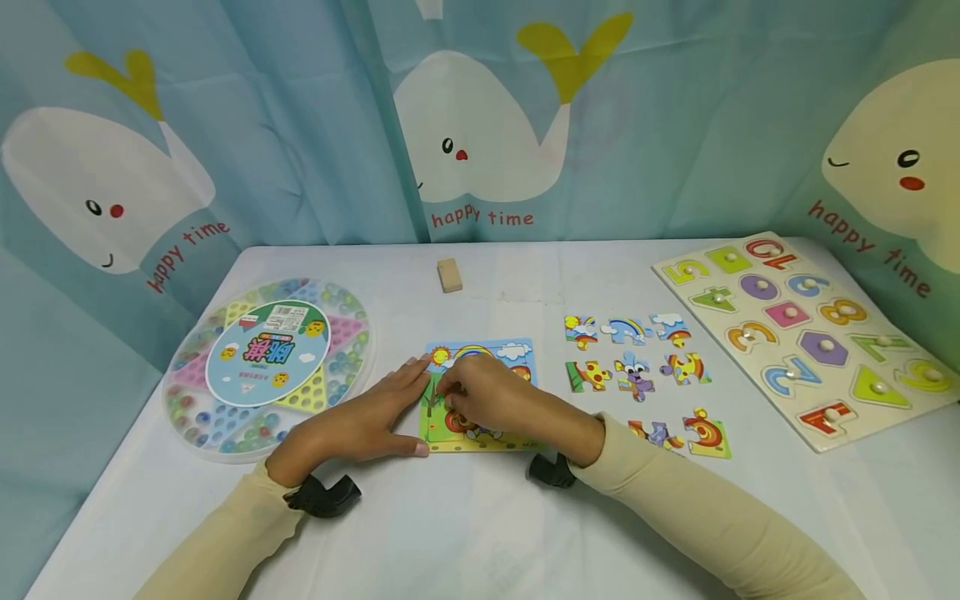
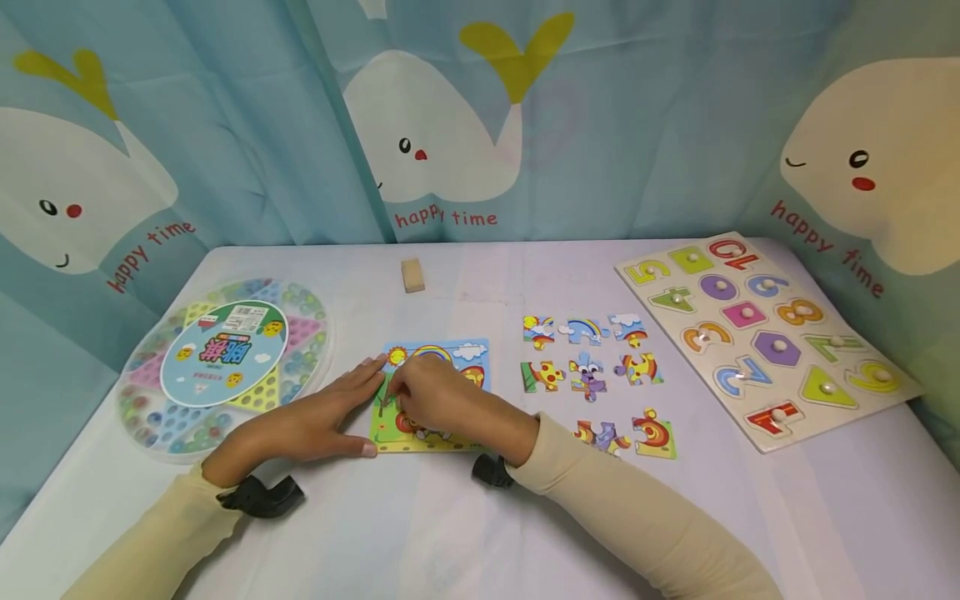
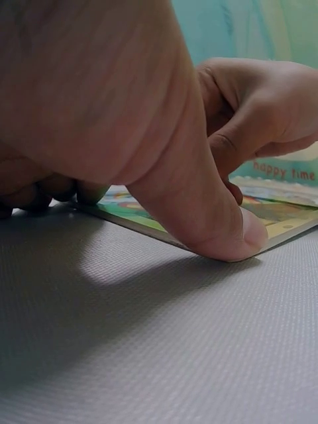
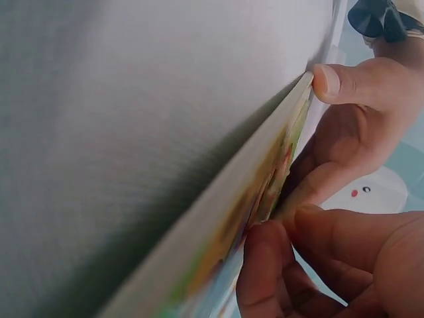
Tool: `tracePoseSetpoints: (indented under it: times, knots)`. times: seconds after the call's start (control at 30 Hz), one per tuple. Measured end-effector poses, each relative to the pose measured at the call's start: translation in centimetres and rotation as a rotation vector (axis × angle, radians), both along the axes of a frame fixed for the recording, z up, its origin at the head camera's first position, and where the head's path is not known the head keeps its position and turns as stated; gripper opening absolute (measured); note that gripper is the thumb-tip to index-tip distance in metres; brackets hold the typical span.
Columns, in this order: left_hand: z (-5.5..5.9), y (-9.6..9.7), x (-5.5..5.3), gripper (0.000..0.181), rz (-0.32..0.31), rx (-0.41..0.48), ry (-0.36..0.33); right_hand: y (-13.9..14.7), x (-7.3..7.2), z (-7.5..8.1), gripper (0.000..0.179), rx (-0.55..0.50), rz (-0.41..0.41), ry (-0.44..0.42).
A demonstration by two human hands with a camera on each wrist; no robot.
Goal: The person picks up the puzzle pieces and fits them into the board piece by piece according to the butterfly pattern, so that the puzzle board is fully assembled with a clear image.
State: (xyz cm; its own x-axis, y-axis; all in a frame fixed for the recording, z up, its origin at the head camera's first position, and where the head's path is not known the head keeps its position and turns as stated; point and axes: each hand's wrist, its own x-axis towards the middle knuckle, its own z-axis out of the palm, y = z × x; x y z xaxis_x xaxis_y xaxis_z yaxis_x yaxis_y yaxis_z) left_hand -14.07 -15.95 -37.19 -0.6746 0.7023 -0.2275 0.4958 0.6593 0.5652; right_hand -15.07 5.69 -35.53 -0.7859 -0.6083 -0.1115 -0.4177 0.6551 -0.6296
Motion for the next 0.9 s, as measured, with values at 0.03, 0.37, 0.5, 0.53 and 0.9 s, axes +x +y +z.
tracePoseSetpoints:
  times: [0.03,0.37,0.5,0.53,0.9]
  knots:
    - [0.01,-0.01,0.00,0.097,-0.001,0.001,0.001,0.00,0.02,0.01,0.016,0.000,0.001,0.000]
    - [-0.14,-0.05,-0.10,0.098,-0.005,0.002,0.006,0.26,0.20,0.00,0.021,-0.006,0.026,-0.004]
    - [-0.15,-0.08,-0.12,0.098,-0.011,0.006,0.010,0.44,0.33,0.13,0.022,-0.014,0.058,-0.033]
    - [-0.13,-0.08,-0.12,0.098,-0.011,0.006,0.010,0.48,0.37,0.16,0.024,-0.016,0.068,-0.043]
    - [-0.01,0.00,-0.08,0.098,-0.004,-0.002,0.007,0.25,0.78,0.04,0.036,0.094,0.116,-0.011]
